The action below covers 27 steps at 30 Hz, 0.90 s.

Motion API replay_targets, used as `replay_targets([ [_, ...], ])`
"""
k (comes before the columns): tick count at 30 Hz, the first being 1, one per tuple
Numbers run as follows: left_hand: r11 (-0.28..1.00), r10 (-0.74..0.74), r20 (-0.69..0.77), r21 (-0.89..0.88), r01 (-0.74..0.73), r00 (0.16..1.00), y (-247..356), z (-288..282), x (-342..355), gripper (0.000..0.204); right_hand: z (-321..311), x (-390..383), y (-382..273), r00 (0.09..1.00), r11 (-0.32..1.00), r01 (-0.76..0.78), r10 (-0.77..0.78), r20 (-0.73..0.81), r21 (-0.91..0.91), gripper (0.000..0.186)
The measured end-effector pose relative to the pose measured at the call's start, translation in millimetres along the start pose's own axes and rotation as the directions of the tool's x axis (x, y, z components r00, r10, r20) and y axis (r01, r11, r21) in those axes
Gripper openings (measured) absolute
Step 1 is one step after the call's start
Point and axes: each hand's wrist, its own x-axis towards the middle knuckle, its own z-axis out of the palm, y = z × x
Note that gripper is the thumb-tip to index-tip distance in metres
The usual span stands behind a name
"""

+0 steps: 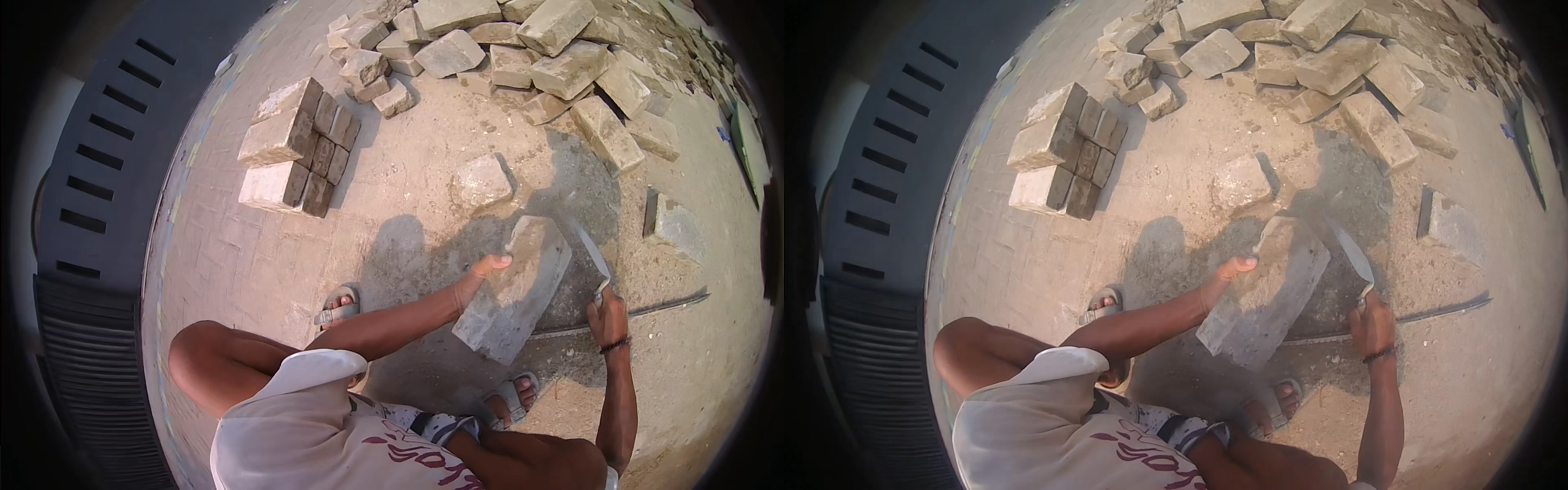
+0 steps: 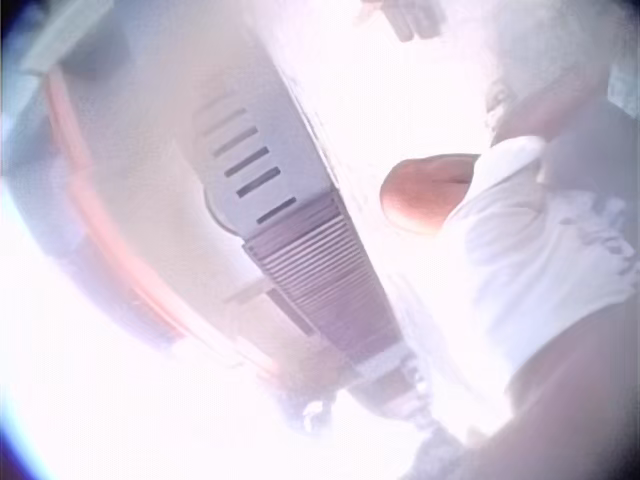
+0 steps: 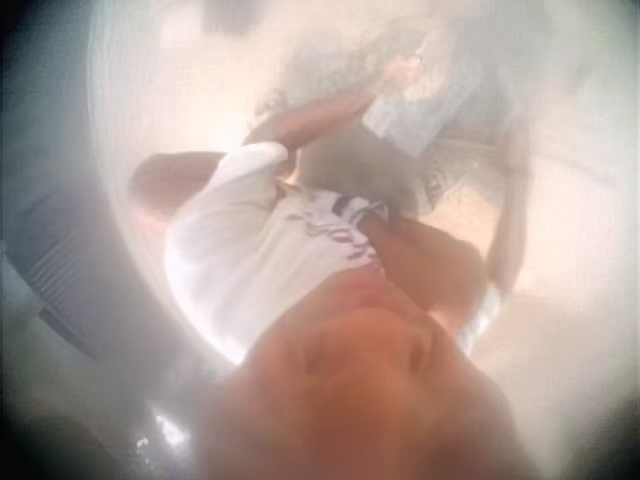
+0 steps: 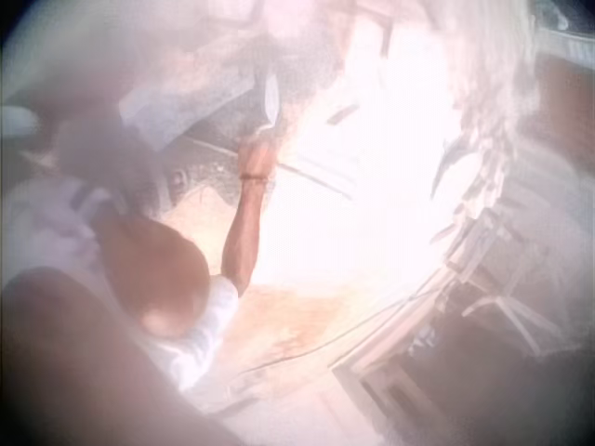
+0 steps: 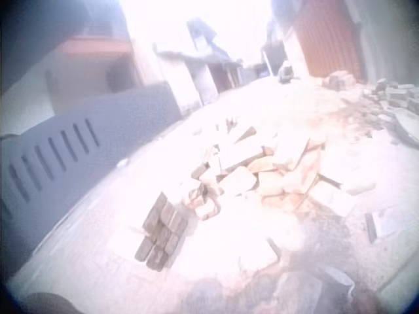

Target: The person repeatedly picks up rectangular stone blocks and uses a chisel and hammer to chip and shape their edges. The person works on multiple blocks one at a time, rotating them to access different sides, and places finished pieces aside.

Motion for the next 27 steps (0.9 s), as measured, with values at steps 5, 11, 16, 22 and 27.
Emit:
replay_targets([
  [5,0.404,0.140,0.087,0.905,-0.137,0.986,60,16,-57,0.105,0,4,-34,0.986,0.961,-0.124,0.148,-0.082,0.245,0.021],
  [11,-0.655,0.054,-0.019,0.754,0.050,0.998,109,11,-143,0.119,20,-30,-37,1.000,0.995,-0.008,0.008,0.001,0.103,0.015],
  [16,-0.836,0.189,-0.175,0.488,0.252,0.966,195,2,-241,0.124,33,-19,-47,0.993,0.990,0.076,-0.086,0.080,0.120,0.014],
  [22,-0.814,0.463,-0.271,0.246,0.526,0.844,273,-24,-350,0.115,50,8,-75,0.973,0.992,0.108,-0.120,0.199,0.070,0.021],
  [27,-0.716,0.589,-0.239,0.288,0.636,0.772,300,-104,-397,0.106,69,18,-95,0.949,1.000,0.015,-0.020,0.314,0.020,0.029],
])
